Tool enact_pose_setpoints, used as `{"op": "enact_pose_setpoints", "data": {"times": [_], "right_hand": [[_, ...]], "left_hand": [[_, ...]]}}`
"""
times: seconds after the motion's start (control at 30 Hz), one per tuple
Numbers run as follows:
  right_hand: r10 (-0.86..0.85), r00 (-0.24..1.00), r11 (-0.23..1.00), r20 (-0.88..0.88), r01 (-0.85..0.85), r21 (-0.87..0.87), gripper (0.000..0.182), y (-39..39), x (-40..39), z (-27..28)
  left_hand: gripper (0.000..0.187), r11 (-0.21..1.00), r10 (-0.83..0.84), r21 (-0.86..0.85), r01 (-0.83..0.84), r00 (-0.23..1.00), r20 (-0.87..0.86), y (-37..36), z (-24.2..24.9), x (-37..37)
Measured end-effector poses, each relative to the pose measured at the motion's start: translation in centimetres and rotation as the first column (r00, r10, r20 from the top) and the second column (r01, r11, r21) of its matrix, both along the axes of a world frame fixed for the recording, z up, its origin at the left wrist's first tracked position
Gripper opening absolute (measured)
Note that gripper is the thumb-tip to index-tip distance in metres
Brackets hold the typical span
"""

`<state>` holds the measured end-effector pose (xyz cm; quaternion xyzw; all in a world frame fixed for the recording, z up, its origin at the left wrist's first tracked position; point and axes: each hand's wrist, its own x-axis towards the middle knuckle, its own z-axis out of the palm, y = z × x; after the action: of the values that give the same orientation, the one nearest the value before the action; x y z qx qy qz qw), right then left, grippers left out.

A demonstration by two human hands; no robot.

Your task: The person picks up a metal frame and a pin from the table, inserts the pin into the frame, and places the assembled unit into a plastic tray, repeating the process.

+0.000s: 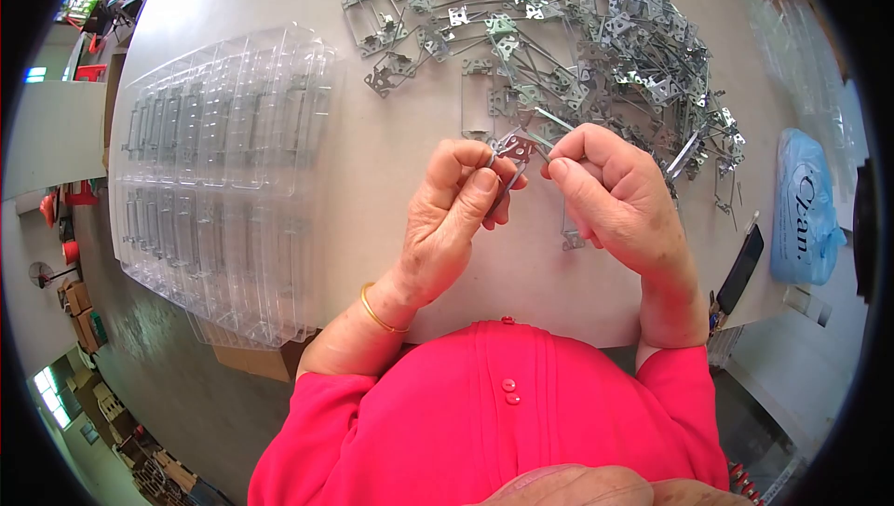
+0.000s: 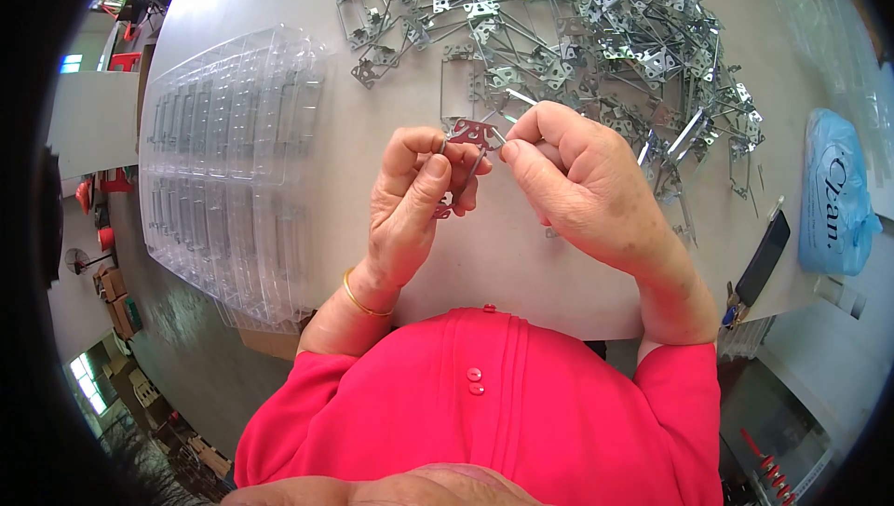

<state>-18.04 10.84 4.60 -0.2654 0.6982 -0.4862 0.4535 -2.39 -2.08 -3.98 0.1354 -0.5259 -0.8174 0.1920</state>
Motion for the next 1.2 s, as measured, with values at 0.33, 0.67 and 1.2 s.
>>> {"op": "enact_pose_setpoints", "data": {"times": [0.33, 0.67, 1.2], "right_hand": [[0.029, 0.999, 0.998, 0.015, -0.03, 0.056, 0.013, 0.1, -0.4, 0.5], [0.144, 0.965, 0.99, 0.218, -0.144, -0.015, 0.024, 0.3, -1.9, -1.2], [0.153, 0.983, 0.986, 0.101, -0.159, 0.05, 0.02, 0.4, -2.6, -1.4]], "left_hand": [[0.014, 0.962, 0.012, -0.272, -0.017, 1.0, -0.019, 0.2, 0.0, 0.2], [0.015, 0.786, -0.018, -0.617, -0.04, 0.996, -0.088, 0.1, -0.5, 0.2], [0.021, 0.753, -0.093, -0.658, -0.006, 0.989, -0.116, 0.1, 0.1, 0.2]]}}
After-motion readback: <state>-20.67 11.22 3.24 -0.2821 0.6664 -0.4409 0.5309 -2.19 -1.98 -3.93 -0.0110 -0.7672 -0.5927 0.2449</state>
